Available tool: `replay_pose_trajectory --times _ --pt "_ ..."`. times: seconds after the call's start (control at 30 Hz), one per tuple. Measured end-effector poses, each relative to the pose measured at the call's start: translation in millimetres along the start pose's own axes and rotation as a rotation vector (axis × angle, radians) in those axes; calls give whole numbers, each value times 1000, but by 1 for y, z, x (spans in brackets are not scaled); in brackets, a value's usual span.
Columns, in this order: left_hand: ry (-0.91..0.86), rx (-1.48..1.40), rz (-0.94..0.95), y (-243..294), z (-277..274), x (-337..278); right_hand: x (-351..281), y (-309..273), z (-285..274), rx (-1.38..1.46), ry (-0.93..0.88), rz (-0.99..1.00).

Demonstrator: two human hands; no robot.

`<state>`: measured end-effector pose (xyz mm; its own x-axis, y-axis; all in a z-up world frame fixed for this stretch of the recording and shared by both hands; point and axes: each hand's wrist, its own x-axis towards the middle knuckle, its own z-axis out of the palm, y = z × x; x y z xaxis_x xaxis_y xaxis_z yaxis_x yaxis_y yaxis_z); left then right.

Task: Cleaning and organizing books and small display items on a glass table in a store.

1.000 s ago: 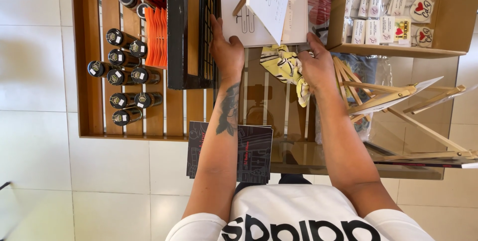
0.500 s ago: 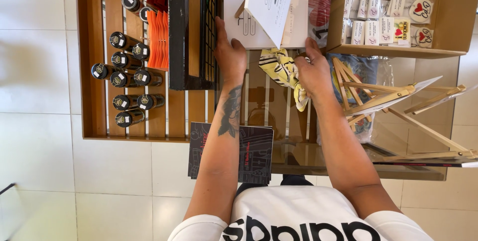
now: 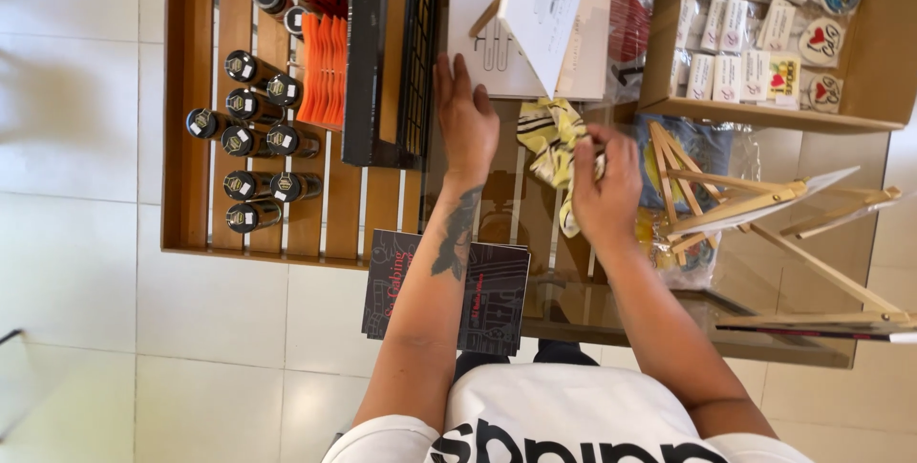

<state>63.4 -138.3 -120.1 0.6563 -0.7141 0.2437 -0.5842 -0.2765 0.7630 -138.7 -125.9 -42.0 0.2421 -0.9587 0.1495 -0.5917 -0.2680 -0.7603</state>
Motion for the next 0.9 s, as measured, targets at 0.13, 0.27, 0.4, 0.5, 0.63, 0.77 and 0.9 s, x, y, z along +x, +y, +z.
replay_pose_trajectory --times 0.13,0.27,0.4,0.5,0.63,0.77,0.9 --pt "45 57 32 3 0 -6 -25 -29 3 -82 -136 -308" --pt "30 75 31 12 -8 -11 -32 -24 9 -163 -263 -393" --pt "-6 142 50 16 -12 -11 -26 -29 20 -174 -304 -418" --pt "-48 187 66 21 -23 -10 -21 -35 32 -188 -308 -465" --pt "-57 203 53 24 -30 -12 -6 -47 53 -218 -303 -502" --pt "-116 194 80 32 -49 -23 4 -35 76 -218 -371 -585" --pt "-177 279 189 35 -65 -35 16 -39 74 -227 -387 -652"
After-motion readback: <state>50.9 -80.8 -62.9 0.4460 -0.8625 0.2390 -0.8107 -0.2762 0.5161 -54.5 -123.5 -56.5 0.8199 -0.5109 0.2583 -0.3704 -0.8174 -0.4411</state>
